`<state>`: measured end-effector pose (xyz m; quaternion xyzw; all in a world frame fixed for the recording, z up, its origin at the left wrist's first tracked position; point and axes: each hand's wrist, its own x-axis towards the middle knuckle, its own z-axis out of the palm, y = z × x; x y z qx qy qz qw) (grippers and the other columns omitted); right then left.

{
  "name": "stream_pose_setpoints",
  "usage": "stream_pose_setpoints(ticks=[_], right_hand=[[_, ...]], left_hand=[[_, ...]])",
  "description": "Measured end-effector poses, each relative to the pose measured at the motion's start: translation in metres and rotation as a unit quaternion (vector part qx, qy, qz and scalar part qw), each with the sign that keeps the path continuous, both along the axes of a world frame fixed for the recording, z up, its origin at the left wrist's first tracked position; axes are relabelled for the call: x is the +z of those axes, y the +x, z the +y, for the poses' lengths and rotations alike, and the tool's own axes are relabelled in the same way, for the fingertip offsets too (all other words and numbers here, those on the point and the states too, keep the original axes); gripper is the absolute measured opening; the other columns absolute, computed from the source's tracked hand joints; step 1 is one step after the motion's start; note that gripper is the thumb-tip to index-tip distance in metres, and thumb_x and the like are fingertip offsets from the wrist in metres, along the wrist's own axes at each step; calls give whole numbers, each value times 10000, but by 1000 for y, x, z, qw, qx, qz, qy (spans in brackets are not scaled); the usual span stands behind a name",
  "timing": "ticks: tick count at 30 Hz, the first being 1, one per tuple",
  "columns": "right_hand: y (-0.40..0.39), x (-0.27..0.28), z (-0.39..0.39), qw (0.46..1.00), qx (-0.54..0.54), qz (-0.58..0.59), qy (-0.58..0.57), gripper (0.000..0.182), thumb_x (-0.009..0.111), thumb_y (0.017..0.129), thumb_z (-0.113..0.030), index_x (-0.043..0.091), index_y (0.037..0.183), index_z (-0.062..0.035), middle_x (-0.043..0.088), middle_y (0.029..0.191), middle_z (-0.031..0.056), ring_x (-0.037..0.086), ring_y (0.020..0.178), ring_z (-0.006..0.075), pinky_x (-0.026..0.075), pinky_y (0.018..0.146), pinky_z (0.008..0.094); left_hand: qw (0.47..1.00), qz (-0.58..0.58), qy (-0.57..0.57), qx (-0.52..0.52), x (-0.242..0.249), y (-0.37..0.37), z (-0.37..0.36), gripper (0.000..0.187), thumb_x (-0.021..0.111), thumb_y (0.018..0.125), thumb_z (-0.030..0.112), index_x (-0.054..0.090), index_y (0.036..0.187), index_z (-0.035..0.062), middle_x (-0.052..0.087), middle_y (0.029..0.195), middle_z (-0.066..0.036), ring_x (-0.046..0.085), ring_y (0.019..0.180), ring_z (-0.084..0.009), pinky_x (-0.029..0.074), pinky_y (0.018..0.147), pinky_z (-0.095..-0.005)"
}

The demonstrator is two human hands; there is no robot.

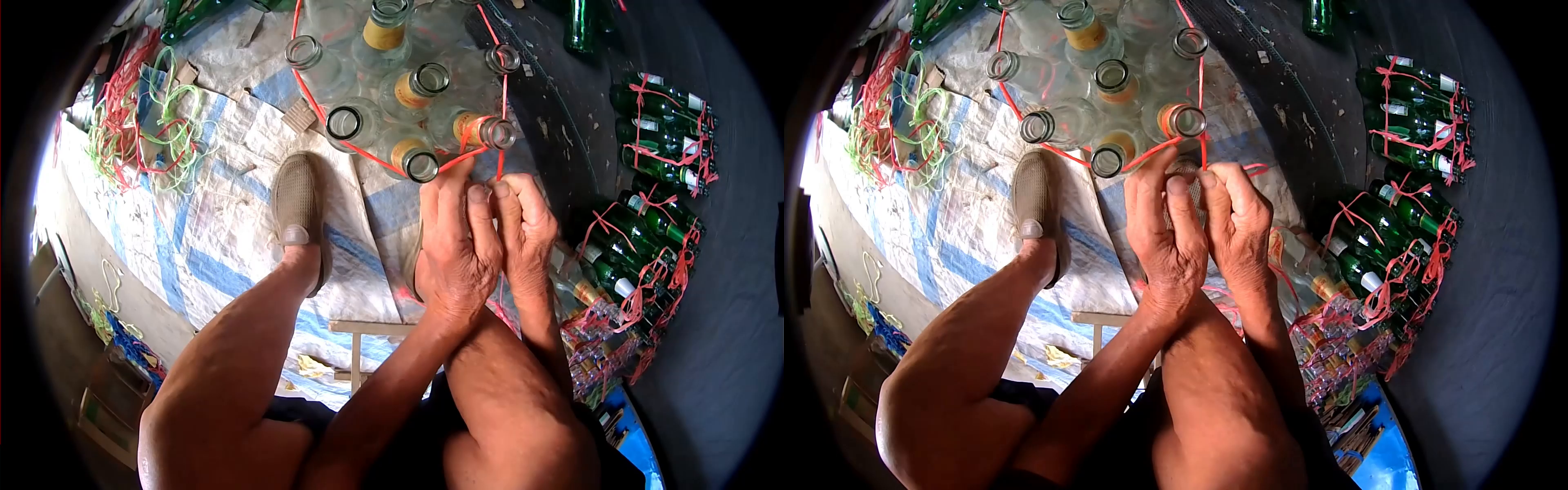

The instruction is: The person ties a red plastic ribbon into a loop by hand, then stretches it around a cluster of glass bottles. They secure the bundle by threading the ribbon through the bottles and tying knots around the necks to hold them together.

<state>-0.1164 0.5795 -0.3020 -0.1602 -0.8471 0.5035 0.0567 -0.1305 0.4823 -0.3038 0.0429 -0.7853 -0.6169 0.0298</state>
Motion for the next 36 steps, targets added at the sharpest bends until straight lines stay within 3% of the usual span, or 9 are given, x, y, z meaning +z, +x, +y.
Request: stream_pose_setpoints(ticks=[5, 10, 17, 18, 21, 24, 26, 32, 36], right_hand=[[21, 3, -1, 999, 8, -31, 8, 89, 601, 1035, -89, 622, 994, -13, 619, 782, 94, 560, 694, 155, 491, 637, 336], [41, -16, -5, 999, 30, -30, -5, 64, 588, 1013, -25, 640, 1029, 8, 637, 801, 108, 605, 723, 165, 503, 656, 339], [37, 1, 4, 996, 30, -78, -21, 126, 643, 938, 40, 665, 1063, 33, 663, 958, 138, 659, 873, 251, 515, 820, 342], [30, 13, 7, 998, 3, -49, -25, 93, 649, 930, 46, 660, 1022, 43, 654, 925, 118, 643, 834, 216, 504, 771, 323], [4, 84, 10, 997, -53, -20, -51, 131, 561, 955, -20, 616, 839, 1, 591, 786, 62, 504, 651, 151, 412, 580, 253], [-24, 133, 9, 984, 48, 140, -99, 152, 712, 835, -59, 595, 753, -10, 560, 714, 11, 494, 608, 120, 342, 509, 296], [-34, 160, 15, 965, 188, 169, -73, 220, 673, 911, -145, 550, 742, -76, 506, 738, 2, 438, 615, 149, 342, 522, 281], [-32, 179, -21, 941, 187, 271, -82, 167, 677, 950, -223, 555, 907, -118, 513, 867, 17, 423, 707, 175, 380, 556, 335], [-15, 170, -54, 958, 67, 273, -54, 159, 651, 958, -215, 530, 908, -124, 488, 866, 14, 418, 708, 187, 375, 562, 322]], left_hand=[[993, -72, 94, 16, 2, -3, 9, 218, 670, 965, 45, 667, 1174, -16, 688, 1012, -180, 668, 949, -344, 536, 838, -405], [981, -97, 167, -11, -7, -5, 7, 129, 651, 1042, 99, 682, 1123, 3, 617, 838, 26, 535, 758, -41, 460, 669, -199], [985, -103, 142, 11, -7, -10, -3, 91, 654, 1039, 93, 683, 1066, 12, 625, 834, 21, 518, 741, -42, 445, 648, -215], [992, -76, 104, 21, -5, -15, -3, 68, 665, 999, 31, 686, 1056, 1, 658, 778, -75, 584, 671, -133, 490, 610, -298], [989, -49, 126, 55, -18, -12, 1, 71, 679, 986, 23, 697, 1052, 5, 650, 751, -64, 566, 644, -110, 475, 582, -283], [994, -39, 75, 62, -12, -14, -2, 43, 721, 958, 27, 715, 1000, 18, 629, 714, -28, 528, 626, -69, 442, 567, -245], [994, -46, 65, 69, -9, -16, -3, 41, 744, 943, 34, 720, 974, 19, 617, 688, -13, 495, 597, -45, 418, 545, -231], [993, -61, 73, 75, -7, -19, -4, 47, 753, 928, 6, 715, 955, 11, 591, 643, 31, 461, 582, -12, 373, 519, -203], [993, -62, 58, 76, -9, -17, -7, 48, 754, 922, 8, 715, 946, 21, 517, 622, 45, 410, 567, -12, 342, 511, -202]])
